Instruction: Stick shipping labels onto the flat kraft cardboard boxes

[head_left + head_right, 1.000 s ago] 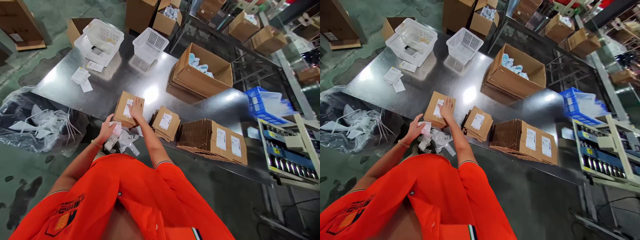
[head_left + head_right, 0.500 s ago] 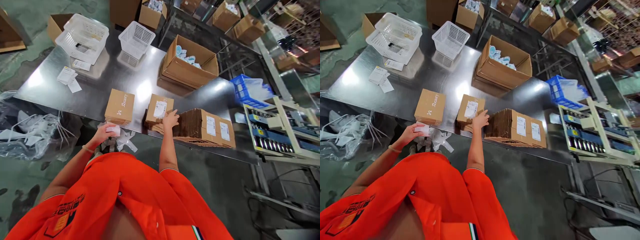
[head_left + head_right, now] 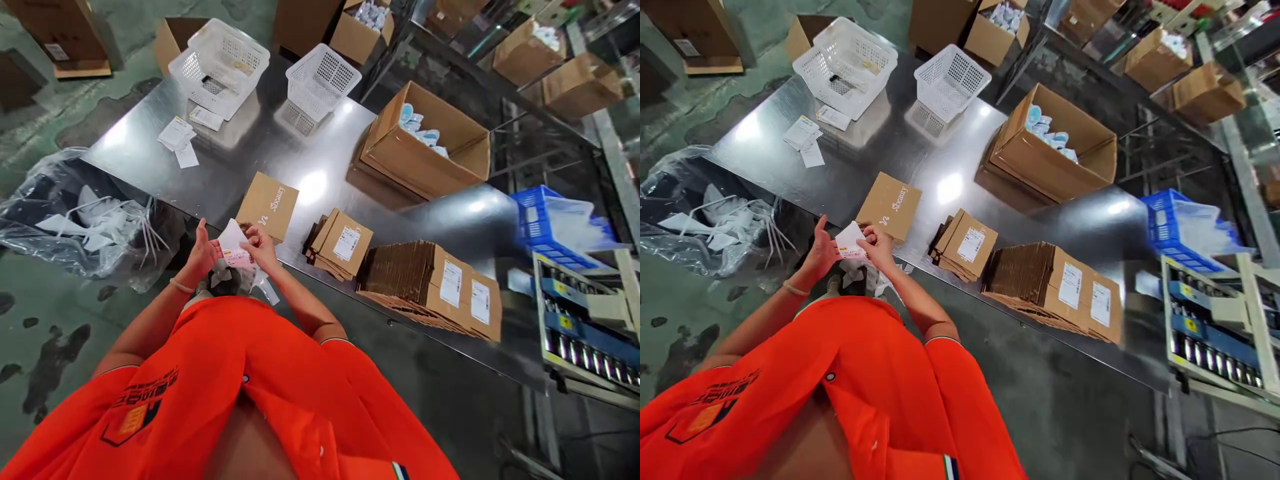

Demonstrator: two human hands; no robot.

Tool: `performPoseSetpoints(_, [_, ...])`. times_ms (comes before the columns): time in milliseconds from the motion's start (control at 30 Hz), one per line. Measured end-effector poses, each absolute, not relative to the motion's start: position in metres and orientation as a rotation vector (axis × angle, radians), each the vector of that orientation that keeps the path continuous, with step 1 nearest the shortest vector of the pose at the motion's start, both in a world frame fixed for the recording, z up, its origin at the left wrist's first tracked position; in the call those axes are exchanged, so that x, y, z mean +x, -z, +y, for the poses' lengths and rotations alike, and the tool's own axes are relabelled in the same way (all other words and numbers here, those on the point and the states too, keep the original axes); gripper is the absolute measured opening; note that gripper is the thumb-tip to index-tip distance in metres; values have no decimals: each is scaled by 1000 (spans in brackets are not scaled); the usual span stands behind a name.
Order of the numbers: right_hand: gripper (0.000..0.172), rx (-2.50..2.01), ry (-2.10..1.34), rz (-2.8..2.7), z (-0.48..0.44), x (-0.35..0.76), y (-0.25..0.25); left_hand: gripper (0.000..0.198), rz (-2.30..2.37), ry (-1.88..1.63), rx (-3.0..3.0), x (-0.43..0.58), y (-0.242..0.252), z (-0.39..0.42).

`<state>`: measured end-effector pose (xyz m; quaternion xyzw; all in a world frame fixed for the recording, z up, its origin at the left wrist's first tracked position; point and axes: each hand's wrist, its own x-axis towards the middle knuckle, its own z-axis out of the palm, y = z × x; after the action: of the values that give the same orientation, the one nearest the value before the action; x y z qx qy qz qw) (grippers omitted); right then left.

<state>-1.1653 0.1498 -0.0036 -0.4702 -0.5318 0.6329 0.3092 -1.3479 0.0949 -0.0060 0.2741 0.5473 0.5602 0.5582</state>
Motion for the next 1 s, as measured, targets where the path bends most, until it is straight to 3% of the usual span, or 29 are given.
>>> performPoseSetpoints(100, [31,-1242,-1636,-1424,160,-1170,-3,87,1288,-1265,681,-1332,-2,83])
performPoseSetpoints(267, [26,-1257,-1674,-1429,159,-1165,-8,75,1424,-1183,736,-1328,-5,88])
performPoseSetpoints(433, [8,-1311,-1349,-1555,139,-1153,-7,70,1435,-1090,751,-1330,-1,97])
performPoseSetpoints(500, [10,-1318,-1245,-1592,142,-1146,-7,65,1390,-1016,734,-1328,4,97])
performPoseSetpoints(700, [5,-1532,-806,-1566,254,-1123,-16,62,1241,-819,631,-1310,26,99])
performPoseSetpoints(900, [18,-1905,-745,-1678,342,-1126,-14,67,1298,-863,650,-1301,54,102])
performPoseSetpoints(1000, [56,-2018,-575,-1757,334,-1134,-12,59,1322,-785,825,-1319,66,86])
